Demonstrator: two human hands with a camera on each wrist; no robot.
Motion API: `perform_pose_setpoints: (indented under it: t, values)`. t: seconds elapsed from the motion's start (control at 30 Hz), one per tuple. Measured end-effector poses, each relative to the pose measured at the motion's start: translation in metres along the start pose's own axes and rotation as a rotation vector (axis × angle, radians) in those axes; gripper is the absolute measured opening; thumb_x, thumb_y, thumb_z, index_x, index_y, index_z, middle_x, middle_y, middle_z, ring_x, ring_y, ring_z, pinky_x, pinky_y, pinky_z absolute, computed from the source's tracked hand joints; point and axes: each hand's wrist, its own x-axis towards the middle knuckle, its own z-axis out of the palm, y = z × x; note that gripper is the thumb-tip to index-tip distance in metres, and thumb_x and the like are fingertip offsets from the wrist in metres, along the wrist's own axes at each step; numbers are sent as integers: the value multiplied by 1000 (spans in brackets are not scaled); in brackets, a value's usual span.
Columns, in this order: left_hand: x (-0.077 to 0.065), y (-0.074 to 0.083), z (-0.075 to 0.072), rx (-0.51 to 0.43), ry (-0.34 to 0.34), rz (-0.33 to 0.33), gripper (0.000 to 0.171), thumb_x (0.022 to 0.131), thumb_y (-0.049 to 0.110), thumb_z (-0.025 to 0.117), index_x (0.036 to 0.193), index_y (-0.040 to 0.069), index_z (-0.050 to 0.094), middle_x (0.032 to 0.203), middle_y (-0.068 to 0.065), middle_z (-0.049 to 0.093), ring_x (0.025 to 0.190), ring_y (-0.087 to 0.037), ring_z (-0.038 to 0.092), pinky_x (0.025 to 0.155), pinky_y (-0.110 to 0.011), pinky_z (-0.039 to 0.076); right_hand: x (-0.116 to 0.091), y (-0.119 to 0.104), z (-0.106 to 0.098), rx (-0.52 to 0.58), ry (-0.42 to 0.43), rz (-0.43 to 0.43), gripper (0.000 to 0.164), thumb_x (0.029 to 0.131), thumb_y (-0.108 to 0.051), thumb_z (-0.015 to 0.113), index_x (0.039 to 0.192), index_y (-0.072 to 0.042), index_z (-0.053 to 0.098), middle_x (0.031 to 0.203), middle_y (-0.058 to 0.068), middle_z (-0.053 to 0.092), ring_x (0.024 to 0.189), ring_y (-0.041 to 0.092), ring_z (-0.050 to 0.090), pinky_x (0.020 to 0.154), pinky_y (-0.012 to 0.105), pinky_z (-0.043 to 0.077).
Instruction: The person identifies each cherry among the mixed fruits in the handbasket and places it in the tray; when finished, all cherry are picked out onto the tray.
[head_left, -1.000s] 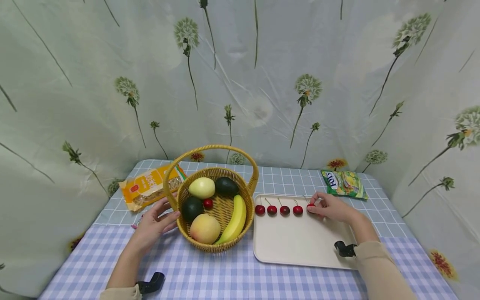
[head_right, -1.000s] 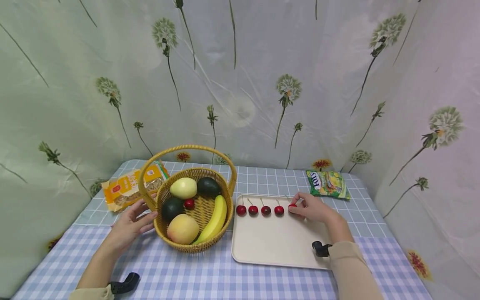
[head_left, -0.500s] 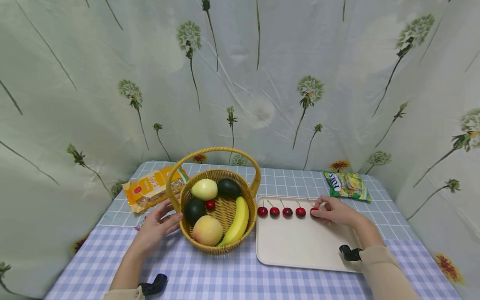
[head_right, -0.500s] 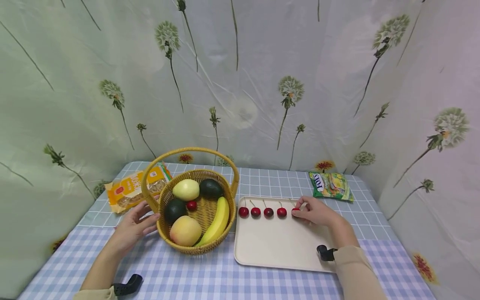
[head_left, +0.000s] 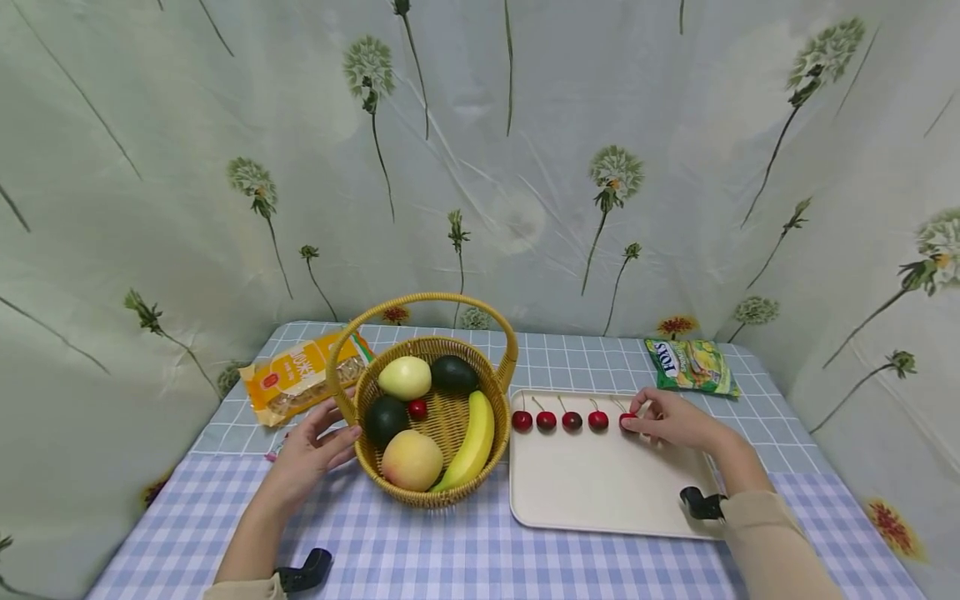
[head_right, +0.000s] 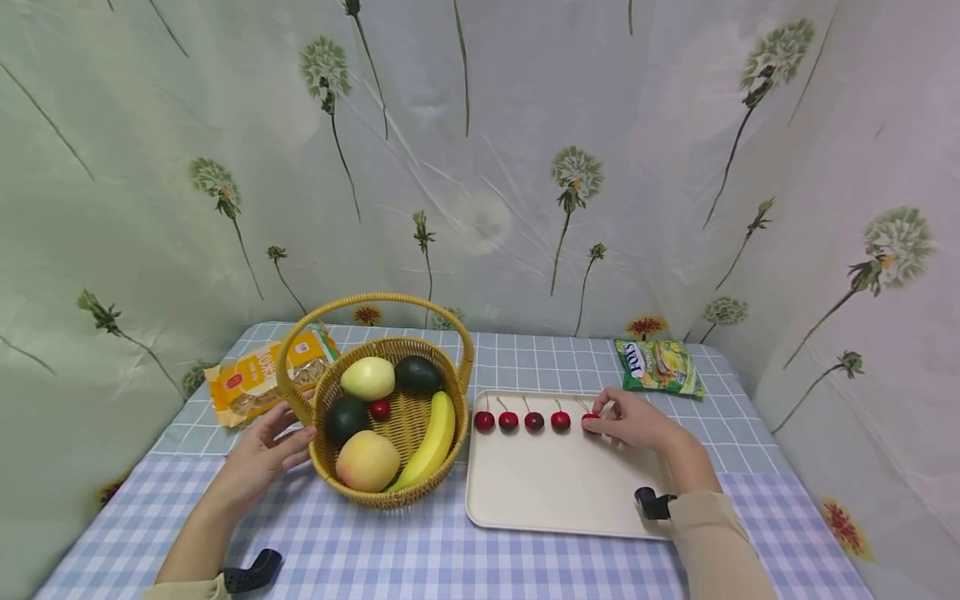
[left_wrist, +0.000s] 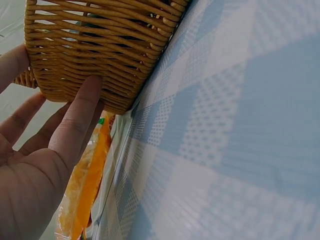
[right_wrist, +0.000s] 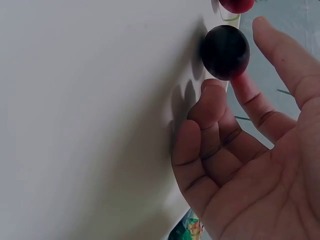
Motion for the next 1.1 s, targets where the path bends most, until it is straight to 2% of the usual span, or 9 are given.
perform_pose_setpoints:
  t: [0.27,0.47,0.63,0.77,1.1]
  values:
    - [0,-2,-1,13,4,9,67,106,28,71,165,20,41,162,-20,44,115,1,68,95,-29,65,-5,-10,-8,-41,33,-23,32,102,-29,74,119,-5,62,89,7,64,75,21,63,63,27,48]
    - [-1,-2,-1,6,2,13,67,106,27,71,165,19,40,162,-21,44,115,1,68,95,-30,65,-4,-29,-14,-117,69,-135,27,104,-27,72,118,-6,64,88,5,65,77,16,57,66,26,49]
    - [-2,0,-2,-4,-4,11,67,107,26,69,166,19,38,163,-21,41,116,1,68,95,-27,64,-1,-60,-15,-161,68,-164,27,103,-32,73,116,-10,65,87,2,63,77,16,56,66,27,49]
    - [-2,2,-2,-5,-6,16,67,107,26,69,166,18,38,163,-21,41,115,2,68,94,-26,64,5,-87,-10,-180,25,-205,26,104,-33,73,117,-12,65,87,3,63,77,17,57,66,28,49]
    - [-2,4,-1,-1,-5,26,67,107,25,69,166,17,39,164,-21,41,115,3,68,94,-26,64,27,-155,18,-247,-84,-314,28,103,-34,74,123,-14,68,90,-1,66,83,16,60,76,31,55]
